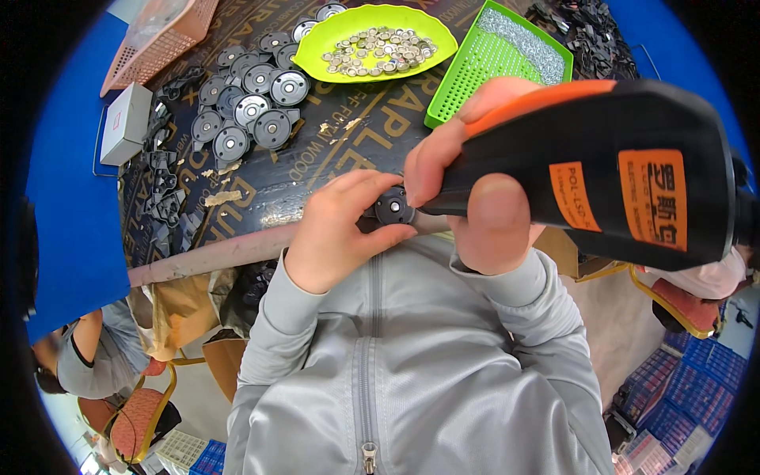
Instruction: Assembling small plastic components with metal inserts using an electric screwdriver.
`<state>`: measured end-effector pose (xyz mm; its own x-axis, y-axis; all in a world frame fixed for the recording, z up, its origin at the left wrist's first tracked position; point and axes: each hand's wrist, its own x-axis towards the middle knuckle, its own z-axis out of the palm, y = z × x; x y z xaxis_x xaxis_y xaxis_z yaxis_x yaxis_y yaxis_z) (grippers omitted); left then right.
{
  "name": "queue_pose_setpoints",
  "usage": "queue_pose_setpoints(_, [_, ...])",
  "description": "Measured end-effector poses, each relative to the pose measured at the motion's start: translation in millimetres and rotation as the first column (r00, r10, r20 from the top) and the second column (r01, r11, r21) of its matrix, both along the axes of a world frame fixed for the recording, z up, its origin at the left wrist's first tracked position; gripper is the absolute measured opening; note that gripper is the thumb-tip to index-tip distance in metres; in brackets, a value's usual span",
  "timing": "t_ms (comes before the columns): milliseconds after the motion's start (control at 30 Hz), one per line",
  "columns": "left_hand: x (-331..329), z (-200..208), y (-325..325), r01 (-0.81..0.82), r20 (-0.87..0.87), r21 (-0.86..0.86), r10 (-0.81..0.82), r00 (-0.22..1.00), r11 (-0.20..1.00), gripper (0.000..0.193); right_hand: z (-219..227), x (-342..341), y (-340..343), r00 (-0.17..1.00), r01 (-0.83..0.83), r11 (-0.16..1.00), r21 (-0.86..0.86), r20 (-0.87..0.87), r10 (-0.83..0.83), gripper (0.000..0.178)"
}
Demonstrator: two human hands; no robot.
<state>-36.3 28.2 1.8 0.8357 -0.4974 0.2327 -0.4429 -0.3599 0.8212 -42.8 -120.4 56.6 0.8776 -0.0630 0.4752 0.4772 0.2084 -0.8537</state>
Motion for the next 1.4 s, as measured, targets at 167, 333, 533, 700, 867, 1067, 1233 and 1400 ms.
queue_pose_setpoints(167, [0.1, -2.9, 0.4, 0.010, 0.026, 0.005, -0.010, 1.000, 1.000, 0.044, -5.7, 4.3, -3.6, 0.998, -0.052, 0.996, 0.074, 0.038, 0.049, 0.049])
queue_pose_setpoints(333, [1.9, 1.5, -0.1, -0.004, 0.035, 0.031, 0.003, 0.999, 1.000, 0.042, -12.6, 5.5, -10.1, 0.995, -0.074, 0.991, 0.113, 0.081, 0.065, 0.048])
queue_pose_setpoints(533, [3.9, 1.2, -2.4, 0.000, 0.041, 0.035, -0.001, 0.999, 0.999, 0.042, -16.0, 6.4, -12.4, 0.991, -0.079, 0.987, 0.137, 0.118, 0.063, 0.048])
queue_pose_setpoints(700, [3.5, 6.8, 0.0, 0.008, -0.017, 0.005, -0.008, 1.000, 1.000, 0.042, -1.2, 5.6, -14.8, 0.994, 0.032, 0.988, 0.151, 0.101, -0.047, 0.061])
queue_pose_setpoints(867, [11.9, 4.0, 2.0, -0.094, -0.306, -0.270, 0.007, 0.952, 0.958, 0.041, 31.6, 20.7, -72.2, 0.975, -0.058, 0.990, 0.128, 0.220, 0.029, 0.090])
queue_pose_setpoints(1067, [23.4, 2.7, -15.4, -0.318, -0.670, -0.576, -0.212, 0.711, 0.753, 0.020, 12.6, 60.8, -80.3, 0.930, 0.330, 0.943, 0.043, 0.156, -0.333, 0.070])
queue_pose_setpoints(1233, [31.8, 6.4, -13.1, -0.490, -0.787, -0.588, -0.314, 0.532, 0.643, 0.023, -1.3, 75.4, -83.5, 0.932, 0.353, 0.935, -0.030, 0.098, -0.348, 0.067])
queue_pose_setpoints(1400, [31.3, 7.5, -14.7, -0.527, -0.795, -0.599, -0.365, 0.485, 0.603, 0.032, -4.2, 80.9, -85.1, 0.925, 0.367, 0.928, -0.062, 0.129, -0.357, 0.067])
